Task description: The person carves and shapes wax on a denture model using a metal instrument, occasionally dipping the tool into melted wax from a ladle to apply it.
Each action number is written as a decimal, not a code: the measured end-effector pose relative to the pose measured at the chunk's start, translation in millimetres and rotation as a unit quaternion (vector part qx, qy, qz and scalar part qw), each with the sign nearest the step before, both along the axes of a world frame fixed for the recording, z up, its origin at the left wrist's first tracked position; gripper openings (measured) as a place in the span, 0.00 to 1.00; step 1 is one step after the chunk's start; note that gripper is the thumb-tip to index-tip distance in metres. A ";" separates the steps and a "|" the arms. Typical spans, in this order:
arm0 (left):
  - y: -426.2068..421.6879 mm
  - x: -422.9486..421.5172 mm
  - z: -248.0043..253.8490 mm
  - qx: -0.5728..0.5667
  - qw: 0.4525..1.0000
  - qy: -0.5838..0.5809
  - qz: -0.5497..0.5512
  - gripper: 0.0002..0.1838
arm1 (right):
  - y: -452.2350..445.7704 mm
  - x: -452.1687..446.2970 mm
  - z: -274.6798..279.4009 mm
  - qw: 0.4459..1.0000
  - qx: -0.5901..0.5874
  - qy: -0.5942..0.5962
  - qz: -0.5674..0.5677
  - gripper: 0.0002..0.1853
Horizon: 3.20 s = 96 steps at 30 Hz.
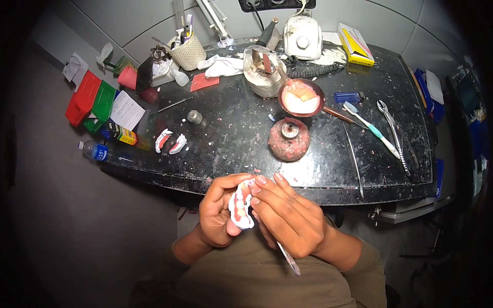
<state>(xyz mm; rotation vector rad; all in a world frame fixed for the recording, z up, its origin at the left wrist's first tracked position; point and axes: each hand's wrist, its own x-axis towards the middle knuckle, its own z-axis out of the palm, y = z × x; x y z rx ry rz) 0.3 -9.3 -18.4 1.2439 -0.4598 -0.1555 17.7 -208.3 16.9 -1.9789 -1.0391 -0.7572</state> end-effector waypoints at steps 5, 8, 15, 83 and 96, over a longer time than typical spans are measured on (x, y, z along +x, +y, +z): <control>-2.4 -0.4 0.3 -0.008 1.000 0.011 0.012 0.55 | 1.9 -0.4 -3.5 1.000 0.019 0.002 0.002 0.09; -4.2 -1.6 4.6 -0.016 0.999 0.040 0.029 0.57 | 1.8 -1.1 -3.9 1.000 0.027 0.007 0.006 0.09; 1.6 0.3 -0.2 -0.041 0.998 0.041 -0.012 0.53 | -0.3 -0.7 -4.3 1.000 0.024 0.013 0.010 0.09; 4.1 2.7 9.9 0.108 0.983 0.092 0.119 0.41 | 4.5 -1.7 -8.2 0.911 0.208 0.346 0.089 0.04; 5.4 5.9 13.7 0.188 0.974 -0.007 0.130 0.42 | 2.8 0.2 -8.5 0.902 0.212 0.364 0.097 0.04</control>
